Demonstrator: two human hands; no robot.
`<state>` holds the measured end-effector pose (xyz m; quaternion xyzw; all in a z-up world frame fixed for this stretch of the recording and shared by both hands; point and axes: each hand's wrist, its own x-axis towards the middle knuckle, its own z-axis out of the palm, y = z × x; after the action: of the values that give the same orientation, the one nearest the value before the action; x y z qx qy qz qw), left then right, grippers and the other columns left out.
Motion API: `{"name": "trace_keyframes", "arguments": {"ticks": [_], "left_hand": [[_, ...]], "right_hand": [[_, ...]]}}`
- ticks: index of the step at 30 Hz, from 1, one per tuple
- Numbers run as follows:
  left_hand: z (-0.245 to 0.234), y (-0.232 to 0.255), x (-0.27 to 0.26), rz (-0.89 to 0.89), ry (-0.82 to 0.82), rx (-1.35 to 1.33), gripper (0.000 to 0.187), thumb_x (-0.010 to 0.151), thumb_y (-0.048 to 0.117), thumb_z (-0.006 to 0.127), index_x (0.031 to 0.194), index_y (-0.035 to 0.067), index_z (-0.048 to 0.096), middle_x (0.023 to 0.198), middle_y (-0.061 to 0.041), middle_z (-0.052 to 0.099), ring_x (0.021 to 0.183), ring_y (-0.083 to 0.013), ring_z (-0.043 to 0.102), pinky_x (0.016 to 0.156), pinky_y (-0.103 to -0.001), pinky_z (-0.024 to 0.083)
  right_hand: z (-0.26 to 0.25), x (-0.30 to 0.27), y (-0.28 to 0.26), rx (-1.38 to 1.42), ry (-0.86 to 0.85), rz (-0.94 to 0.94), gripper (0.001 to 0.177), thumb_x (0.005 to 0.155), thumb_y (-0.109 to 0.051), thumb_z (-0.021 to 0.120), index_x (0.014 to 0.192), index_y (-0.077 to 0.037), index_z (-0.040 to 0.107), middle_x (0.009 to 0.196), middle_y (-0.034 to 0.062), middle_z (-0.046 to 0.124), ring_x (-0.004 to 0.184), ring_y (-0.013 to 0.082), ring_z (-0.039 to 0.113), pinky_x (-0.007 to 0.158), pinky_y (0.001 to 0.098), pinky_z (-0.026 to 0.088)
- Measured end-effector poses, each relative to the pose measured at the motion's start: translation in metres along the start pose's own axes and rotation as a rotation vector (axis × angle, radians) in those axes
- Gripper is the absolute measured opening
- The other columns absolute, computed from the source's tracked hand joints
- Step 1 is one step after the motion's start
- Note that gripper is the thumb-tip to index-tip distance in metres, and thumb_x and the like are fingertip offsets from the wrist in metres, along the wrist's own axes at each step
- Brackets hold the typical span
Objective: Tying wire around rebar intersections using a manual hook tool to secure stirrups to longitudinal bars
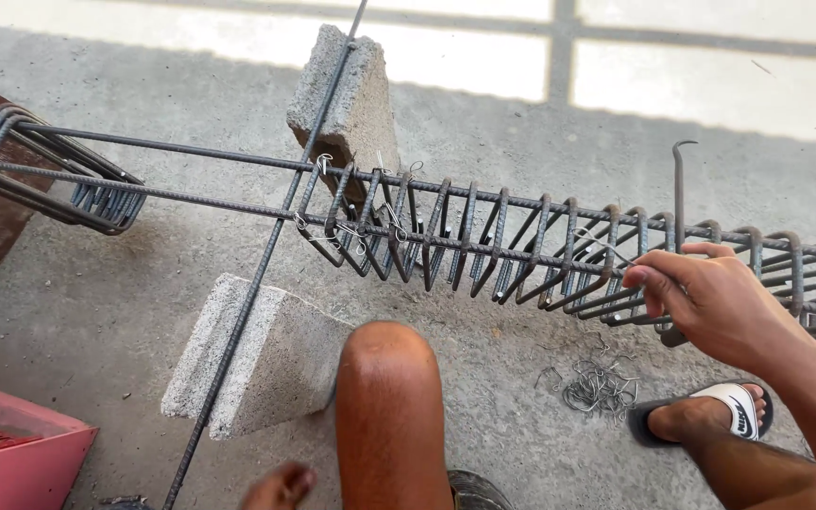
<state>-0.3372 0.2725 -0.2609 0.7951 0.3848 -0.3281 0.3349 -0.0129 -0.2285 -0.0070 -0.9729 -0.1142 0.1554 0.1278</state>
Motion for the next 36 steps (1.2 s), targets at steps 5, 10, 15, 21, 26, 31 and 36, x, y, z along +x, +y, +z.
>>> {"name": "trace_keyframes", "arguments": {"ticks": [5,10,15,21,26,31,36], "left_hand": [[-0.131,0.25,-0.166,0.209,0.286,-0.097,0.033,0.098,0.038,0.056,0.116,0.017,0.075,0.089,-0.007,0.082,0.083,-0.0194,0.078,0.076,-0.035,0.061],[-0.113,0.392,-0.166,0.856,0.162,0.196,0.039,0.104,0.047,0.04,0.105,0.017,0.065,0.081,0.002,0.064,0.064,-0.0131,0.054,0.064,-0.032,0.047],[-0.064,0.468,-0.152,1.02,-0.235,0.401,0.051,0.104,0.05,0.032,0.107,0.012,0.065,0.082,-0.001,0.065,0.063,-0.0116,0.057,0.065,-0.029,0.052],[-0.031,0.466,-0.135,1.086,-0.307,0.325,0.038,0.105,0.034,0.047,0.09,0.009,0.072,0.075,-0.003,0.069,0.053,-0.0126,0.054,0.056,-0.031,0.049],[-0.014,0.456,-0.139,1.112,-0.192,0.212,0.033,0.102,0.025,0.055,0.082,0.008,0.075,0.076,-0.006,0.073,0.055,-0.0164,0.063,0.055,-0.033,0.052],[-0.001,0.448,-0.138,1.271,-0.041,0.101,0.032,0.102,0.019,0.057,0.077,0.003,0.069,0.057,-0.008,0.066,0.043,-0.0187,0.06,0.042,-0.034,0.049],[-0.022,0.459,-0.151,0.974,-0.276,0.036,0.042,0.105,0.024,0.05,0.074,0.008,0.073,0.055,0.0,0.054,0.046,-0.012,0.045,0.048,-0.032,0.041]], "right_hand": [[0.016,0.001,0.014,-0.015,0.008,-0.143,0.037,0.103,-0.035,0.045,0.096,-0.024,0.08,0.049,-0.0057,0.073,0.038,0.0121,0.068,0.127,0.0376,0.034],[0.028,0.005,0.012,0.011,0.034,-0.28,0.031,0.097,-0.039,0.052,0.091,-0.023,0.079,0.047,-0.0079,0.074,0.041,0.0088,0.073,0.122,0.0435,0.037],[0.029,0.01,0.006,0.003,0.014,-0.278,0.032,0.095,-0.039,0.054,0.083,-0.022,0.078,0.045,-0.0077,0.073,0.04,0.0092,0.071,0.121,0.0432,0.039],[0.025,0.01,-0.004,-0.062,0.024,-0.252,0.031,0.095,-0.043,0.055,0.086,-0.024,0.078,0.049,-0.0068,0.076,0.045,0.011,0.072,0.117,0.043,0.04],[0.031,0.009,-0.009,-0.197,0.061,-0.197,0.04,0.099,-0.048,0.048,0.078,-0.026,0.073,0.047,-0.0062,0.071,0.043,0.0137,0.062,0.115,0.0459,0.038],[0.032,-0.004,-0.018,-0.259,0.273,-0.237,0.033,0.097,-0.035,0.059,0.069,-0.027,0.072,0.037,-0.0099,0.066,0.031,0.0099,0.059,0.12,0.0487,0.033],[0.031,-0.006,-0.018,-0.412,0.423,-0.39,0.016,0.098,-0.038,0.06,0.092,-0.027,0.071,0.071,-0.0118,0.077,0.068,0.0081,0.072,0.124,0.0531,0.03]]}}
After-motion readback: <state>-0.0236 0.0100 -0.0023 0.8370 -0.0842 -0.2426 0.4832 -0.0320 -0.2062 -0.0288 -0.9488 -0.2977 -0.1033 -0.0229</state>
